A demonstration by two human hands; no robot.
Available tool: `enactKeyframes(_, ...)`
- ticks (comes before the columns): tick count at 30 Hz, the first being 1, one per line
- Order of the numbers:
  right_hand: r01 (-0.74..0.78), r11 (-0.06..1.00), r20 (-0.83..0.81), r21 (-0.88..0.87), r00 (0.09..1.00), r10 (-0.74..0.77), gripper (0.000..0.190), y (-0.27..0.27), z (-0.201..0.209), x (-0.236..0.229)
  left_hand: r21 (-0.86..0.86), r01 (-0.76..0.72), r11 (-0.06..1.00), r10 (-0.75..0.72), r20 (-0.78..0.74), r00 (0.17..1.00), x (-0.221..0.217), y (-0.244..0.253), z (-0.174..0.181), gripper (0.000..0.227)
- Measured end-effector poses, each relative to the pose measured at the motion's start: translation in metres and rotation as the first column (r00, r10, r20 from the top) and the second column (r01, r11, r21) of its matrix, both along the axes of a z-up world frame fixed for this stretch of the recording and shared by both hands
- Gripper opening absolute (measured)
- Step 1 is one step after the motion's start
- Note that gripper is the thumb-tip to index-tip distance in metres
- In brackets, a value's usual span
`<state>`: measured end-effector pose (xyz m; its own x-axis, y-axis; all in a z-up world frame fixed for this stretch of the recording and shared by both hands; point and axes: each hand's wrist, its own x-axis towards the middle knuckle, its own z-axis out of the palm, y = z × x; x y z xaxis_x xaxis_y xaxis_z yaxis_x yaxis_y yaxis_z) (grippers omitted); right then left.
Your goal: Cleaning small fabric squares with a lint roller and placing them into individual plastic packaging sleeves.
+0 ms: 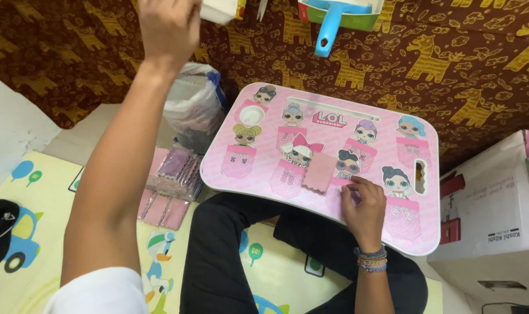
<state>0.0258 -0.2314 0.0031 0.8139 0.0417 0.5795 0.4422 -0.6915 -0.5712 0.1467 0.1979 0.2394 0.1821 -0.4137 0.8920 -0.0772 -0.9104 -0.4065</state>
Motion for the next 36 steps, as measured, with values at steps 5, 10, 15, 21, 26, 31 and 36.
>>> enactKeyframes(5,-0.019,1.0,0.03,0.013,0.999,0.019,0.011,0.0,0.0,-0.001,-0.052,0.203,0.978,-0.204,-0.024,0.979,-0.05,-0.036,-0.015,0.025)
enactKeyframes(10,-0.094,0.961,0.053,0.26,0.995,0.083,0.009,0.007,0.016,-0.017,-0.283,0.358,0.89,-0.398,-0.096,0.913,-0.107,-0.068,-0.064,0.022)
enactKeyframes(15,-0.274,0.652,-0.069,0.707,0.891,0.449,0.04,0.054,0.023,-0.033,-0.479,0.521,0.706,-0.604,-0.024,0.797,-0.155,-0.111,-0.119,0.017)
enactKeyframes(21,-0.18,-0.236,0.289,0.955,0.38,0.879,0.083,0.095,-0.003,-0.014,-0.737,0.526,0.424,-0.827,-0.079,0.557,-0.197,-0.149,-0.164,0.016)
enactKeyframes(26,-0.063,0.047,0.014,0.997,0.731,0.682,0.024,0.094,-0.017,-0.01,-0.856,0.396,0.332,-0.863,-0.105,0.495,-0.214,-0.147,-0.183,0.023)
enactKeyframes(31,-0.075,0.165,-0.055,0.984,0.745,0.665,0.041,0.083,-0.004,-0.028,-0.933,0.242,0.266,-0.828,-0.092,0.553,-0.22,-0.158,-0.194,0.023)
enactKeyframes(36,-0.17,0.23,-0.011,0.958,0.781,0.624,0.068,0.068,-0.001,-0.036,-0.998,0.043,0.054,-0.852,-0.023,0.523,-0.206,-0.179,-0.214,0.044)
